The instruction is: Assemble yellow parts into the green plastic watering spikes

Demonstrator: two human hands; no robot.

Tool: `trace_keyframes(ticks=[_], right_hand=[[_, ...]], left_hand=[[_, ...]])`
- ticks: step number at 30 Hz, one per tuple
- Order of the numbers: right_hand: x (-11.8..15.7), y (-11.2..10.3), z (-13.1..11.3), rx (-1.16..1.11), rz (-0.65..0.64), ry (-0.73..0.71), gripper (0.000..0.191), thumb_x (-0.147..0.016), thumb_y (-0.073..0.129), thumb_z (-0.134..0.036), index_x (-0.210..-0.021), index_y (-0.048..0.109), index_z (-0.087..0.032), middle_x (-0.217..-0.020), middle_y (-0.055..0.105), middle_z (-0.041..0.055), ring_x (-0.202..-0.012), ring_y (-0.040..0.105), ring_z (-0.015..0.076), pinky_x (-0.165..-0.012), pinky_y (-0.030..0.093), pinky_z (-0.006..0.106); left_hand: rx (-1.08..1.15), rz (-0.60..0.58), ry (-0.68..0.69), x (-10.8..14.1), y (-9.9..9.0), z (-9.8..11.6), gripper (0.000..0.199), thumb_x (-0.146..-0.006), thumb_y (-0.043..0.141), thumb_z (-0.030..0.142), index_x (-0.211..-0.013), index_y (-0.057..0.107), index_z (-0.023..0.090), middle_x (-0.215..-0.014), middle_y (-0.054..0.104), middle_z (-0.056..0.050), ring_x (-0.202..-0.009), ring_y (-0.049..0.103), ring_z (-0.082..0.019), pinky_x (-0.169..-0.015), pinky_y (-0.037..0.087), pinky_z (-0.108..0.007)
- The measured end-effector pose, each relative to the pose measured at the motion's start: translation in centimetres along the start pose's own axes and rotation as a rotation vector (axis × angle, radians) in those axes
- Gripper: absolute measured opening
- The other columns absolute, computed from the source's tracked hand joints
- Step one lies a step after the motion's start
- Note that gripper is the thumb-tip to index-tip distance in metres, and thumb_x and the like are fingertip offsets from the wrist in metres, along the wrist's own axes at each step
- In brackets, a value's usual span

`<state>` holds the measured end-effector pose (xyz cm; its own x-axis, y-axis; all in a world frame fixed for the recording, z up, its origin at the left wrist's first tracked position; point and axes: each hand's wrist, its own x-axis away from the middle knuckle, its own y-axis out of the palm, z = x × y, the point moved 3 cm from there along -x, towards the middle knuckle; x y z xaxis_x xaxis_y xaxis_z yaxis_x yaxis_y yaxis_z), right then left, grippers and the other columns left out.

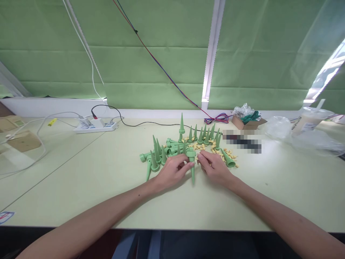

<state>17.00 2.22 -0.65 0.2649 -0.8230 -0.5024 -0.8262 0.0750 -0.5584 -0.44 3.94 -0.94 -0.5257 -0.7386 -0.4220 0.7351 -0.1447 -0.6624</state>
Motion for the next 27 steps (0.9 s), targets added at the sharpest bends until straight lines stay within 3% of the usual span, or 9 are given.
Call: trace_keyframes(ticks=[5, 9, 12, 15, 18, 23, 27], right_hand=[[0.12, 0.07, -0.1, -0.095, -0.056, 0.065, 0.041, -0.104, 0.034, -0.04, -0.068, 0.043, -0.023, -0.047, 0.042, -0.0049, -0.046, 0.041, 0.0136, -0.054, 0.036, 0.029], [0.13, 0.01, -0.34, -0.104, -0.039, 0.066, 0.043, -0.104, 0.034, -0.042, -0.066, 0.043, -0.023, -0.046, 0.043, -0.0045, -0.045, 0.041, 0.0133, -0.054, 0.036, 0.029], [0.14, -0.13, -0.43, -0.086, 0.011, 0.061, 0.043, -0.103, 0.036, -0.043, -0.066, 0.043, -0.022, -0.047, 0.044, -0.0042, -0.046, 0.042, 0.0132, -0.054, 0.036, 0.029], [0.16, -0.39, -0.46, -0.053, 0.064, 0.064, 0.042, -0.102, 0.039, -0.043, -0.067, 0.045, -0.022, -0.049, 0.045, -0.004, -0.047, 0.042, 0.0131, -0.054, 0.036, 0.028], [0.14, -0.58, -0.43, -0.049, 0.086, 0.08, 0.041, -0.102, 0.041, -0.043, -0.067, 0.045, -0.022, -0.051, 0.046, -0.0036, -0.048, 0.042, 0.013, -0.054, 0.036, 0.028], [0.01, -0.39, -0.42, -0.008, 0.065, 0.033, 0.035, -0.101, 0.044, -0.037, -0.07, 0.048, -0.021, -0.058, 0.049, -0.0022, -0.054, 0.043, 0.0134, -0.056, 0.036, 0.028], [-0.04, -0.08, -0.35, -0.002, 0.011, 0.004, 0.031, -0.101, 0.043, -0.034, -0.073, 0.049, -0.021, -0.06, 0.048, -0.0021, -0.055, 0.044, 0.0143, -0.056, 0.035, 0.028]], left_hand=[[-0.029, 0.054, 0.084, 0.07, -0.11, 0.02, 0.034, -0.097, 0.052, 0.035, -0.069, 0.047, 0.017, -0.066, 0.047, 0.001, -0.062, 0.047, -0.012, -0.053, 0.036, -0.022], [-0.021, 0.07, 0.119, 0.03, -0.09, 0.14, 0.024, -0.097, 0.052, 0.028, -0.075, 0.054, 0.017, -0.079, 0.053, -0.002, -0.069, 0.05, -0.013, -0.055, 0.039, -0.022], [0.018, 0.074, 0.066, 0.02, -0.01, 0.03, 0.011, -0.095, 0.053, 0.028, -0.097, 0.058, 0.019, -0.087, 0.057, -0.003, -0.066, 0.051, -0.011, -0.055, 0.041, -0.022], [0.081, 0.059, -0.027, 0.05, 0.03, -0.15, 0.017, -0.095, 0.054, 0.031, -0.107, 0.052, 0.019, -0.078, 0.057, 0.001, -0.056, 0.048, -0.009, -0.052, 0.041, -0.022], [0.153, 0.05, -0.081, 0.09, -0.05, -0.12, 0.017, -0.099, 0.046, 0.035, -0.096, 0.051, 0.02, -0.062, 0.052, 0.004, -0.051, 0.048, -0.01, -0.051, 0.039, -0.022], [0.371, -0.033, -0.189, 0.15, 0.28, -0.37, 0.056, -0.104, 0.028, 0.049, -0.062, 0.049, 0.017, -0.047, 0.05, 0.001, -0.047, 0.05, -0.012, -0.053, 0.042, -0.025], [0.445, -0.092, -0.258, 0.27, 0.51, -0.68, 0.064, -0.101, 0.028, 0.057, -0.057, 0.05, 0.016, -0.045, 0.052, -0.001, -0.044, 0.051, -0.012, -0.05, 0.041, -0.026]])
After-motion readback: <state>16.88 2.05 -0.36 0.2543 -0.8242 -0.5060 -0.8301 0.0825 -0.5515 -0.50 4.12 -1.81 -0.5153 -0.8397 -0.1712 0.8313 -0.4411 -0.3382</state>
